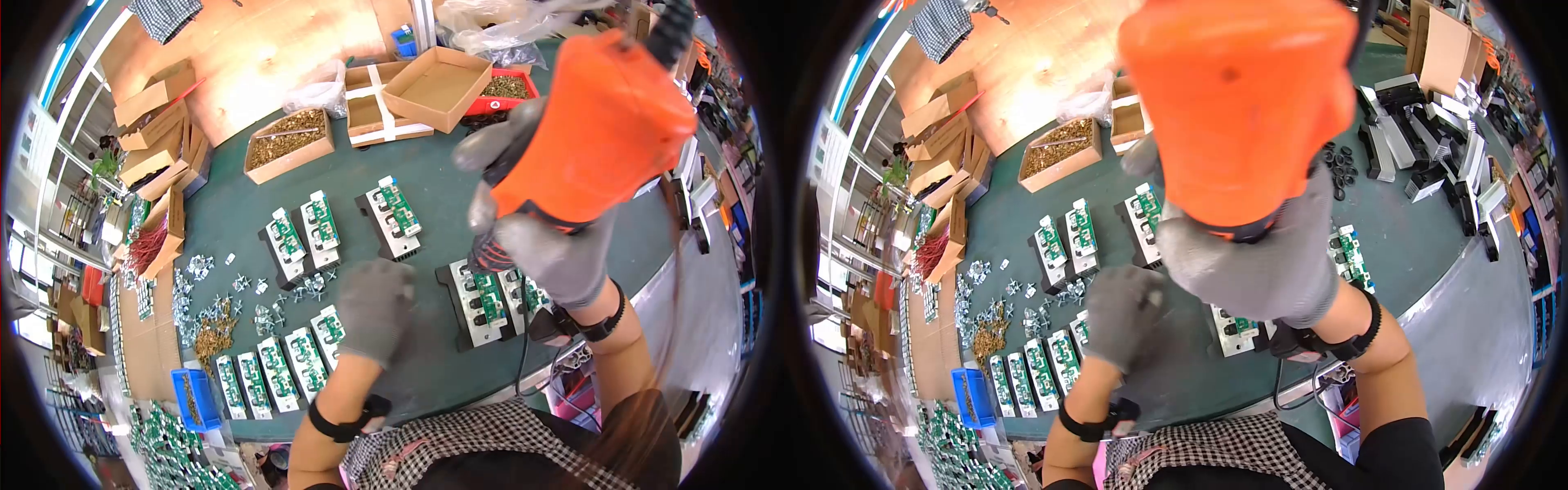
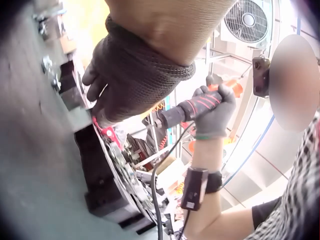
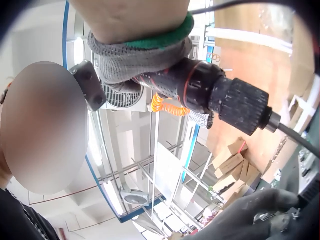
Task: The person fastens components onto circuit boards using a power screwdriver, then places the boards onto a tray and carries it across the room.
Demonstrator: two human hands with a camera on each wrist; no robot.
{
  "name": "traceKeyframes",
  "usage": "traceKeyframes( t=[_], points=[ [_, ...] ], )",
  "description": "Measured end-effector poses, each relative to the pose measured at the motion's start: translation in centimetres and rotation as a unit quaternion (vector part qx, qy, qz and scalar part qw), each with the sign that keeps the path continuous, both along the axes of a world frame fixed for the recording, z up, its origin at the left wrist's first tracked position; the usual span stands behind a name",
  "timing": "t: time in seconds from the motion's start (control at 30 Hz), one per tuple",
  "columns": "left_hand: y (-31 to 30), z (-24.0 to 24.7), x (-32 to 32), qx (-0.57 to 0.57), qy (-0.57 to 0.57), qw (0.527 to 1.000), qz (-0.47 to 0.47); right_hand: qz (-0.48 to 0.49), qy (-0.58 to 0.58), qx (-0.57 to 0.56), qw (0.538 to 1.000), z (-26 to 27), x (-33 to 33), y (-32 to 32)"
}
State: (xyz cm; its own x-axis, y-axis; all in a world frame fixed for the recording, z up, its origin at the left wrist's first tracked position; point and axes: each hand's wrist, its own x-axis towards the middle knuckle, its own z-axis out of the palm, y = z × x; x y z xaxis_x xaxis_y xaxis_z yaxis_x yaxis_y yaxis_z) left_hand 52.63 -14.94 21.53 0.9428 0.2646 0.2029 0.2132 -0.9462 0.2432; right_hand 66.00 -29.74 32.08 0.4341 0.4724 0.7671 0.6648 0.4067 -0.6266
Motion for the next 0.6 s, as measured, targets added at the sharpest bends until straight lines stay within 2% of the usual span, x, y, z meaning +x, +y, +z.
traceKeyframes(
  t=[0.1,0.2,0.23,0.27,0.3,0.33,0.37,0.47,0.6],
  points=[
    [3.8,-1.9,-0.7,0.139,0.086,0.985,0.055,0.011,0.09,0.01,0.996,0.5,-1.1,-0.7],
    [3.9,-2.3,-0.8,0.157,0.083,0.983,0.047,-0.011,0.099,-0.019,0.995,0.6,-1.6,-1.2],
    [3.1,-2.3,-0.9,0.112,0.038,0.992,0.039,-0.011,0.1,-0.019,0.995,0.5,-1.6,-1.5],
    [2.2,-1.3,-0.9,-0.08,0.025,0.996,0.027,0.001,0.096,-0.002,0.995,0.3,-1.4,-1.7],
    [1.3,-0.3,-1.1,-0.272,0.015,0.962,0.014,0.021,0.115,0.027,0.993,0.2,-1.5,-2.0],
    [0.6,0.1,-1.2,-0.455,0.005,0.891,0.003,0.041,0.132,0.056,0.989,0.1,-1.5,-2.3],
    [0.5,-0.6,-1.0,-0.555,0.021,0.829,-0.064,0.07,0.168,0.098,0.978,0.4,-1.7,-2.5],
    [-1.2,-1.0,-1.1,-0.736,0.046,0.671,-0.078,0.137,0.217,0.18,0.95,0.3,-2.1,-2.8],
    [-2.2,-2.2,-0.9,-0.771,0.055,0.622,-0.124,0.145,0.25,0.149,0.946,1.3,-3.0,-4.2]
  ],
)
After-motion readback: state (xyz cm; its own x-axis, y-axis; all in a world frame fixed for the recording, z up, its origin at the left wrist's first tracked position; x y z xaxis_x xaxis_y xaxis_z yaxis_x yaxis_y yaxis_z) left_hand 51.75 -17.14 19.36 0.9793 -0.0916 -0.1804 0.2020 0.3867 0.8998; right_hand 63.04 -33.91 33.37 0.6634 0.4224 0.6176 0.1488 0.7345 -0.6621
